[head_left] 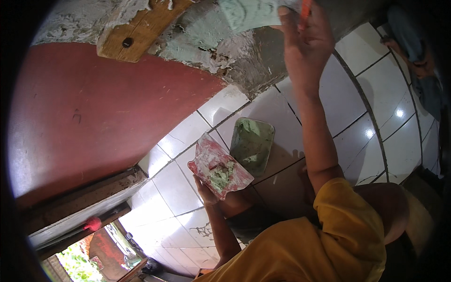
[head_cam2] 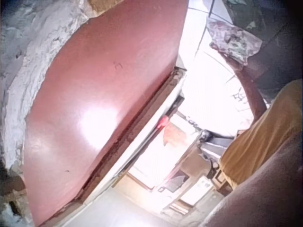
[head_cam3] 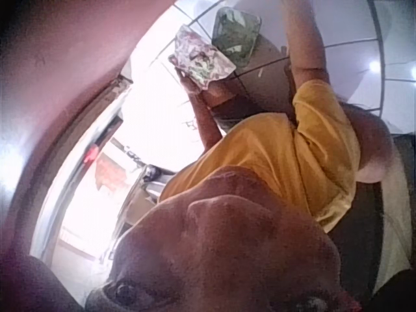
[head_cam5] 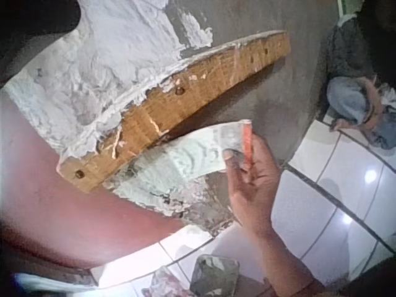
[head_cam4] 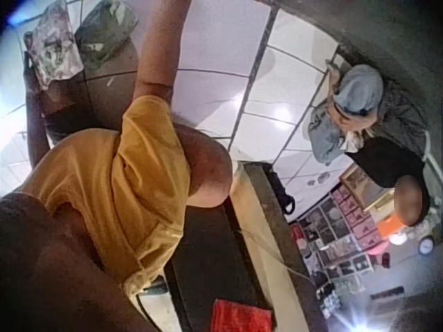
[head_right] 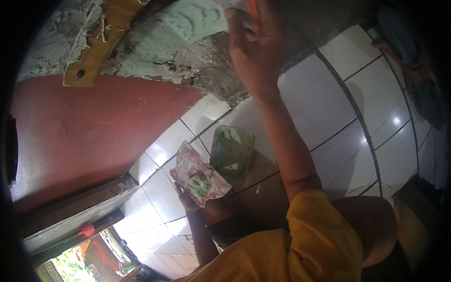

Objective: The person scoops green plaster from a container onto a hawk and applies it to a damaged section of a wall using a trowel. The person repeatedly smooths the plaster over the rough area near the ceiling line.

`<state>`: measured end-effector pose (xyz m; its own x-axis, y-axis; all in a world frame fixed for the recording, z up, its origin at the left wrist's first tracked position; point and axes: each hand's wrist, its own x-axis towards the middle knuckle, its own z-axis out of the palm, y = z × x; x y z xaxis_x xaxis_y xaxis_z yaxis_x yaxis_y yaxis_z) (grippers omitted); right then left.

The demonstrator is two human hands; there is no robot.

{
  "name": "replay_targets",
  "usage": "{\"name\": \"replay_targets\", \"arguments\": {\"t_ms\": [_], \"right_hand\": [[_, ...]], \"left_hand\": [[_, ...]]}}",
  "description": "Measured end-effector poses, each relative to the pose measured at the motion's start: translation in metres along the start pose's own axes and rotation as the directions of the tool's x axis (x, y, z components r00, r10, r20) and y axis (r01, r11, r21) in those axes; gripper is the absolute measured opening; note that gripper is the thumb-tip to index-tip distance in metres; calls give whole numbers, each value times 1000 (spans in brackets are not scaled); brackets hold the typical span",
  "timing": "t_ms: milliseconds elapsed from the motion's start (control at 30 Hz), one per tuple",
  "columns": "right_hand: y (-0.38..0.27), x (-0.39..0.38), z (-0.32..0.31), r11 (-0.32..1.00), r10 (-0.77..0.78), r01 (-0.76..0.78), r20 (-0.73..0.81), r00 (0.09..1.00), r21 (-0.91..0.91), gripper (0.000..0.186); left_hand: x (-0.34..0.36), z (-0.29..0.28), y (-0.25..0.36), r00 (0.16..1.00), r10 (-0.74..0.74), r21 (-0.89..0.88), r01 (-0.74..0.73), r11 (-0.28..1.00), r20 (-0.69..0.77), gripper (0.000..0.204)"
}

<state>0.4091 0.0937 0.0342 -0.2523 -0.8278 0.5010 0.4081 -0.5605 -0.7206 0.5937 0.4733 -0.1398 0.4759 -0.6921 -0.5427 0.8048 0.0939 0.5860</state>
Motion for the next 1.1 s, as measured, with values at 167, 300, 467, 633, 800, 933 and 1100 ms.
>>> {"name": "replay_targets", "arguments": {"t_ms": [167,300,467,633,800,933,1100], "right_hand": [[-10,-23,-19,997,-64,66,32,997,-47,28],[-13,-45,3,999,-50,46,150,987,30,27],[-17,-26,17,995,17,11,287,958,-97,34],[0,-12,14,998,4,-18,238,971,57,30],[-1,-1,6,982,74,-116,257,963,152,26],[15,3,-21,969,175,-207,216,961,136,31],[6,-34,-63,785,401,-477,263,878,396,50]], "left_hand": [[-3,13,0,997,75,81,-75,994,8,67],[-2,-3,4,999,11,61,-14,998,52,68],[-3,9,2,999,20,39,-21,999,31,68],[-1,4,2,998,55,53,-56,997,26,66],[-2,1,1,999,31,22,-32,999,25,66],[-1,0,-2,998,57,3,-57,998,19,66],[-11,32,-2,959,163,82,-186,979,232,65]]}}
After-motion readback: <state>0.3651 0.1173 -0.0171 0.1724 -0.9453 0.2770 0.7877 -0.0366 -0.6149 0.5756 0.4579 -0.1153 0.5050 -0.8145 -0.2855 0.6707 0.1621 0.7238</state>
